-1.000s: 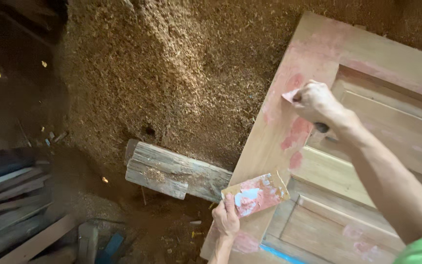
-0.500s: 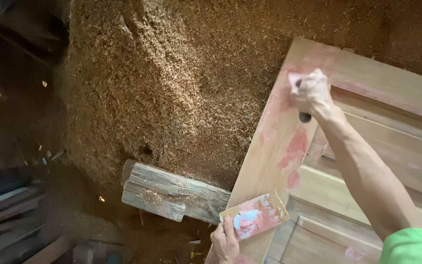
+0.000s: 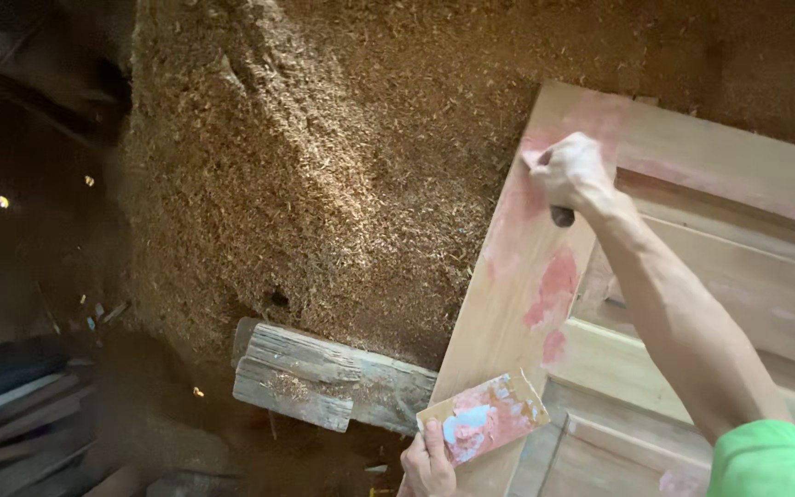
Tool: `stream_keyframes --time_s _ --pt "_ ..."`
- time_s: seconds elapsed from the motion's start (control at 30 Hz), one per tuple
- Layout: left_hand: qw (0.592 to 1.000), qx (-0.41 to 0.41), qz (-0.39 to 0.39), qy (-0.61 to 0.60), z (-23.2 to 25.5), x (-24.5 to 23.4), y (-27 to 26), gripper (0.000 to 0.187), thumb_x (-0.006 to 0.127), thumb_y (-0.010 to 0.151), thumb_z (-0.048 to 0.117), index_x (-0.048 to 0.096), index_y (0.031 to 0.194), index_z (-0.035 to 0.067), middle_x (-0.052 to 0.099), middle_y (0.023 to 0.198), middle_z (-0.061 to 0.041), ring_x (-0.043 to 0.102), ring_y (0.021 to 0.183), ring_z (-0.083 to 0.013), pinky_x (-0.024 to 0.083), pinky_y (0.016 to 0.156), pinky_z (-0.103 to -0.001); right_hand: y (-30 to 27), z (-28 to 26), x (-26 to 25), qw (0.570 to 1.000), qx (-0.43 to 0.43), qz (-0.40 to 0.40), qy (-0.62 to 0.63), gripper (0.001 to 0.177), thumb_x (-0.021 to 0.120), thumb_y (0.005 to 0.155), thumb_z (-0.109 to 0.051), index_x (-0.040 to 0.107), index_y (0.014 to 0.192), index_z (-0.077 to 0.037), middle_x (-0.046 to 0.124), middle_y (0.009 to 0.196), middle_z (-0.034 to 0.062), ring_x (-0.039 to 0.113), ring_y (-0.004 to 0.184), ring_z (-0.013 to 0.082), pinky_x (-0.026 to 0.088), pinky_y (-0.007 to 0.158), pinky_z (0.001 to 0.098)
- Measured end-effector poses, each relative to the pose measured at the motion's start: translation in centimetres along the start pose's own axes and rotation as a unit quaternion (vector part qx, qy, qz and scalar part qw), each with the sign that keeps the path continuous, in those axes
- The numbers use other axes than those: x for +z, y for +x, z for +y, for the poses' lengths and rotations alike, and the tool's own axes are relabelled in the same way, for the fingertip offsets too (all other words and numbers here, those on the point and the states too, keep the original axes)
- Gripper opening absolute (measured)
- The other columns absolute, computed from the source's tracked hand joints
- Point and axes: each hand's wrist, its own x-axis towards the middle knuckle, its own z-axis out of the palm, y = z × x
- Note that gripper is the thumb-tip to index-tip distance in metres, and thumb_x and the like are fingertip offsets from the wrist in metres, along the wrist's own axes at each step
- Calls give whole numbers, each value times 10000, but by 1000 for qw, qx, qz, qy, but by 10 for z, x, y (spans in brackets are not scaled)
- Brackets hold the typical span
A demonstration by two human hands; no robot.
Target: The person applies pink filler to a wooden door using a putty knife and a cardboard scraper. They spread the filler into the grooves and edges of the door panels, then smooth the surface with the knife.
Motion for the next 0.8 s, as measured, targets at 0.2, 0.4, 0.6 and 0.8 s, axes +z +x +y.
stream_keyframes --time_s 0.2,0.4,0.6,0.8 --pt "998 -16 -19 -61 0 -1 -2 517 493 991 394 766 961 -44 807 739 -186 797 687 -277 604 604 -402 -27 34 -32 998 -51 27 11 257 648 955 -194 692 810 14 726 778 197 608 766 295 542 697 467" --pt "999 -33 -3 -36 -13 2 -1 529 508 998 373 754 906 -86 799 694 -174 775 634 -195 595 585 -364 -41 51 -51 994 67 -71 -45 197 616 932 -129 773 1034 -68 754 968 220 678 949 347 592 830 495" --pt "996 -35 22 -84 -34 10 1 519 532 986 358 763 948 -105 821 745 -188 776 673 -203 606 613 -365 5 76 -62 986 -116 119 -17 374 586 905 -128 767 1230 -96 677 1073 203 546 1067 354 502 922 484" --pt "986 -48 53 -148 -42 53 35 534 521 994 367 752 976 -114 815 778 -199 774 706 -225 606 639 -376 23 63 -31 891 -177 -39 -417 176 629 885 -126 761 958 -36 727 987 106 657 968 263 502 945 462"
